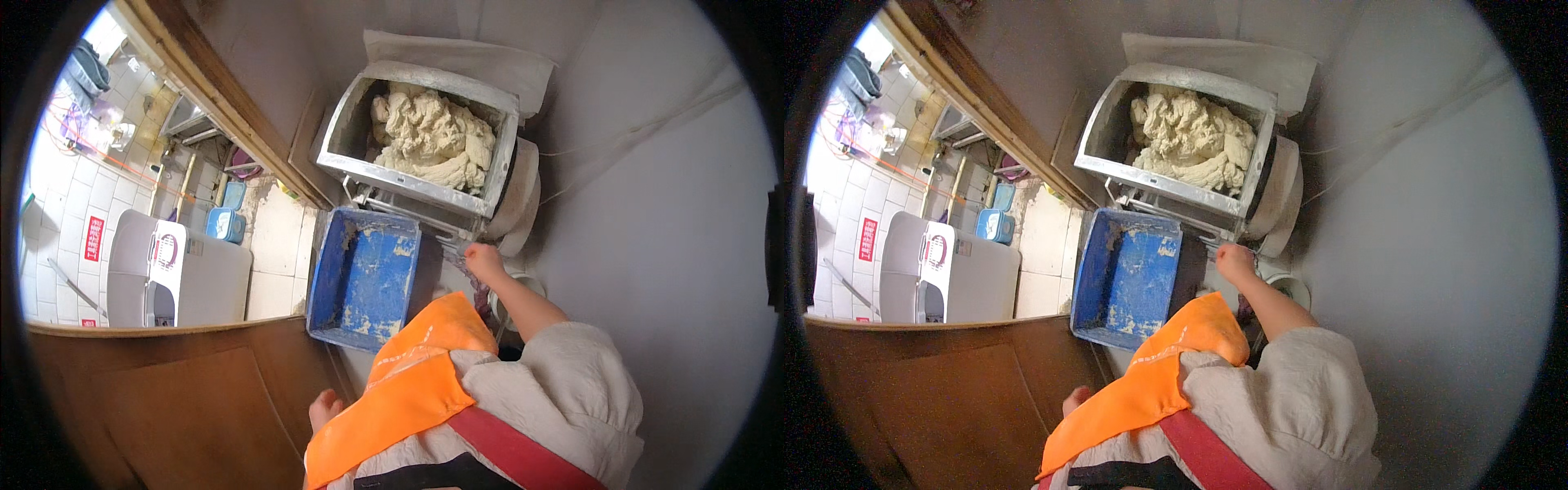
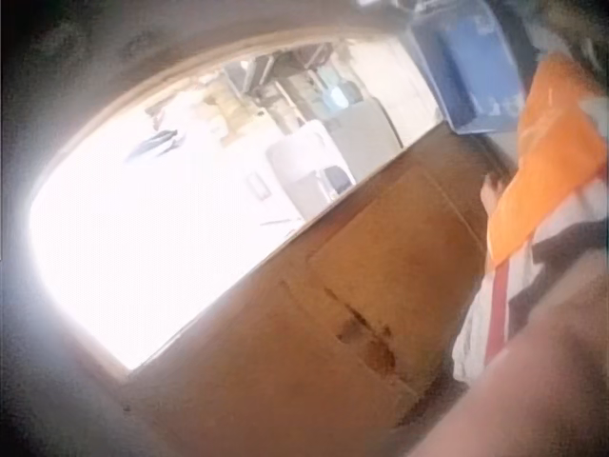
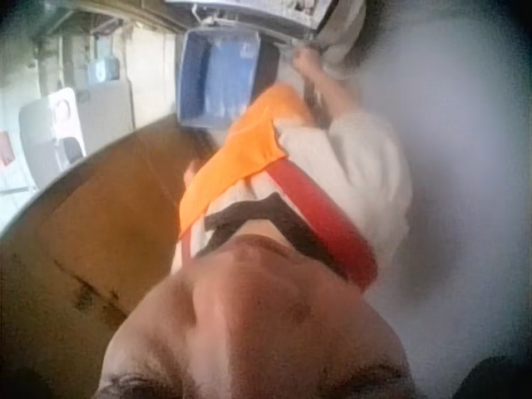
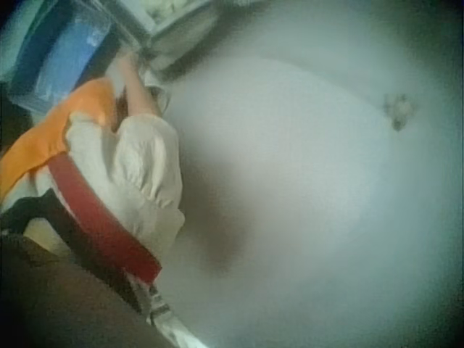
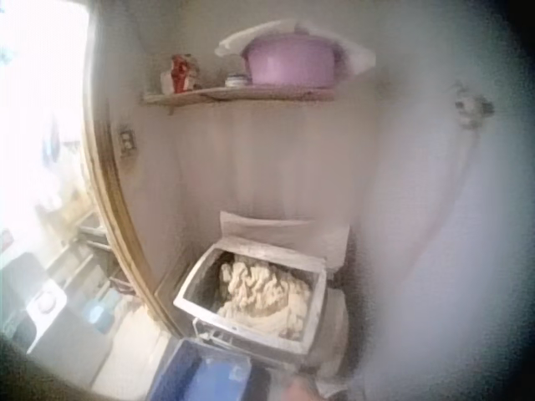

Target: The person removes large pieces of dough from a mechanical mixer by hand, placing them into a blue bin, then kneads the dough by hand within the bin and carries the bin across the room.

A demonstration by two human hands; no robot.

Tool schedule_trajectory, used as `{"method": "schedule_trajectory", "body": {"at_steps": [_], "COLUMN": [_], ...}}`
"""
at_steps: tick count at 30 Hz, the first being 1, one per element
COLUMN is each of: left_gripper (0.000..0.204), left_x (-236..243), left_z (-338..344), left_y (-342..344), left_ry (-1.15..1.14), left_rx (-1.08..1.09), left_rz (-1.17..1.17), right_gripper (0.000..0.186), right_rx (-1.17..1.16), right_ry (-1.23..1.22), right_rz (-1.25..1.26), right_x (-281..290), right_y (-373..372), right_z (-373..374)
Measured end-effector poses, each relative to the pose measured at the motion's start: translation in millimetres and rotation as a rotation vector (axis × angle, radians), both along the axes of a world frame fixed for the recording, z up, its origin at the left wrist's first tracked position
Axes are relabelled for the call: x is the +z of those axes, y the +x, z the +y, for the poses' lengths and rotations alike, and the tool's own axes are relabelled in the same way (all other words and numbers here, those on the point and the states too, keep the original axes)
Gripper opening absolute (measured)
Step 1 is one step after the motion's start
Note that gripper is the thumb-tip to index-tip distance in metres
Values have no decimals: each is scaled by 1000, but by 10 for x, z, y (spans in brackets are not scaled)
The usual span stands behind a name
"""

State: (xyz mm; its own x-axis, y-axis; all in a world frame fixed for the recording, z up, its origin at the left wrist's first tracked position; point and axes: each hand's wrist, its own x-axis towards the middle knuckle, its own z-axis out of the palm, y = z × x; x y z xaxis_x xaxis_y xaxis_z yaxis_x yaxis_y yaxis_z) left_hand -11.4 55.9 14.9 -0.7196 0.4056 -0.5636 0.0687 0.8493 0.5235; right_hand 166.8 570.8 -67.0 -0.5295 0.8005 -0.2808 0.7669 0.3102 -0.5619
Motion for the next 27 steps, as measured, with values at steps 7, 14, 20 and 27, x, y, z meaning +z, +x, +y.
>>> {"method": "schedule_trajectory", "body": {"at_steps": [7,14,20,27], "left_gripper": [32,61,106,112], "left_x": [211,346,-284,-758], "left_z": [2432,5428,7040,7272], "left_y": [-750,-1706,-2496,-2695], "left_ry": [293,474,-383,-333], "left_rx": [-150,-615,-1153,-1223], "left_rz": [53,387,595,451], "right_gripper": [38,95,127,128], "right_rx": [-36,403,453,319], "right_ry": [256,-153,-113,-355], "right_rz": [261,-447,-629,-379], "right_x": [393,167,-221,69], "right_y": [-849,-2162,-2373,-2249], "right_z": [1486,2855,2680,2949]}}
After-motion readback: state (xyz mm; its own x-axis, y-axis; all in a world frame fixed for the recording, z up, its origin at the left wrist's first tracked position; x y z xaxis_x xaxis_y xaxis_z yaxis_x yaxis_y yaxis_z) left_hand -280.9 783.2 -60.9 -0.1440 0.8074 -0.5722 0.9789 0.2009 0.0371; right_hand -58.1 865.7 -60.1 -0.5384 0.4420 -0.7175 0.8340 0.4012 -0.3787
